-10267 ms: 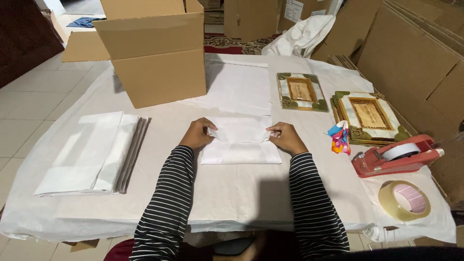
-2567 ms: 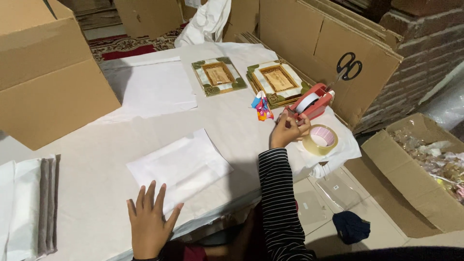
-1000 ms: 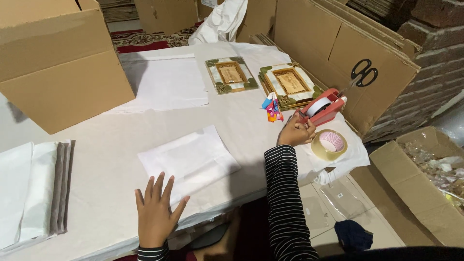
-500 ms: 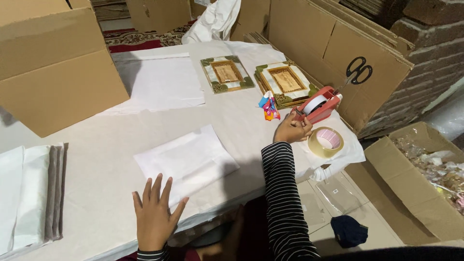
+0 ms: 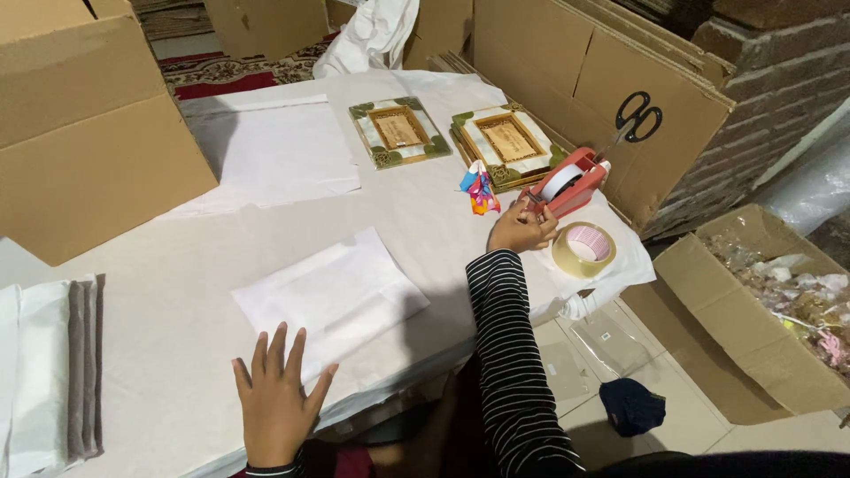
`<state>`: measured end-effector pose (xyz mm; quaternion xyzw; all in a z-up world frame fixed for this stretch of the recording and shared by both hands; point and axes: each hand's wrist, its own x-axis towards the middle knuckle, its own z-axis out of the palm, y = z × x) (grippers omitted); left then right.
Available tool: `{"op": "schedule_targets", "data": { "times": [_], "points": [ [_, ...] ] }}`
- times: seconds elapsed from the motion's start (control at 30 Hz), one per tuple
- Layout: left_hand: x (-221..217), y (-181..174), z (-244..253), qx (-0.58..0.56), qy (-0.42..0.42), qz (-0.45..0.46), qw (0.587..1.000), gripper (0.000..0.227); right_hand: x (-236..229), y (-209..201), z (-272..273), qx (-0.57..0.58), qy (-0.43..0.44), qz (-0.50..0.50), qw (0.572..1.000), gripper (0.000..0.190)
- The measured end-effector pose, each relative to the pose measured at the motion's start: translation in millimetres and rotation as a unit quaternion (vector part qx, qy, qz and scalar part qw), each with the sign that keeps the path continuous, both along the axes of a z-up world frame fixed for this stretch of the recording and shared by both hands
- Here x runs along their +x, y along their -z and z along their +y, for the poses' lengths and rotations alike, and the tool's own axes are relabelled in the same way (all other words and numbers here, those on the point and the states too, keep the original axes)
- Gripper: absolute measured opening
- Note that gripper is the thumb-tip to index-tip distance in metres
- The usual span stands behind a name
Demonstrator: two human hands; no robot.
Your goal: The person wraps a framed decorative item in paper, folds the paper to secure it, and applies tape to seal the package.
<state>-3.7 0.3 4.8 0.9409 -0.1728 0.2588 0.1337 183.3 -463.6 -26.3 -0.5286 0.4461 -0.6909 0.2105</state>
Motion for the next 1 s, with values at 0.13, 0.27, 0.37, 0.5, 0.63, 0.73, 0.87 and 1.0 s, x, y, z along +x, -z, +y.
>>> {"op": "schedule_targets", "data": {
  "times": [0.13, 0.27, 0.37, 0.5, 0.63, 0.73, 0.87, 1.0],
  "points": [
    [0.1, 1.1, 1.1, -0.009, 0.006, 0.010, 1.000, 0.073, -1.0, 0.7, -1.6, -0.024, 0.011, 0.013, 1.000, 0.031],
    [1.5, 1.8, 0.7, -0.013, 0.010, 0.023, 1.000, 0.073, -2.6, -0.4, -0.7, 0.006, -0.015, 0.014, 1.000, 0.036],
    [1.0, 4.7, 0.9, -0.019, 0.010, 0.021, 1.000, 0.073, -4.6, 1.4, 0.5, -0.008, -0.027, 0.012, 1.000, 0.035],
    [1.4, 4.3, -0.7, -0.016, 0.005, 0.011, 1.000, 0.074, -2.6, 4.3, -2.5, -0.003, -0.023, 0.018, 1.000, 0.038],
    [2.6, 4.2, 0.8, -0.010, 0.002, 0.038, 0.999, 0.075, 2.3, 9.0, -5.0, -0.006, -0.017, 0.033, 0.999, 0.035],
    [-0.2, -0.5, -1.3, -0.006, 0.001, 0.020, 1.000, 0.073, 1.1, 4.8, -2.1, 0.009, -0.024, 0.028, 0.999, 0.026],
    [0.7, 0.2, -0.7, -0.012, 0.000, 0.022, 1.000, 0.072, 1.7, 2.0, 1.3, -0.015, -0.010, 0.028, 0.999, 0.030],
    [0.0, -2.0, -0.3, -0.004, 0.001, 0.020, 1.000, 0.073, -0.2, -0.6, 3.4, -0.005, -0.021, 0.027, 0.999, 0.029]
  ]
}}
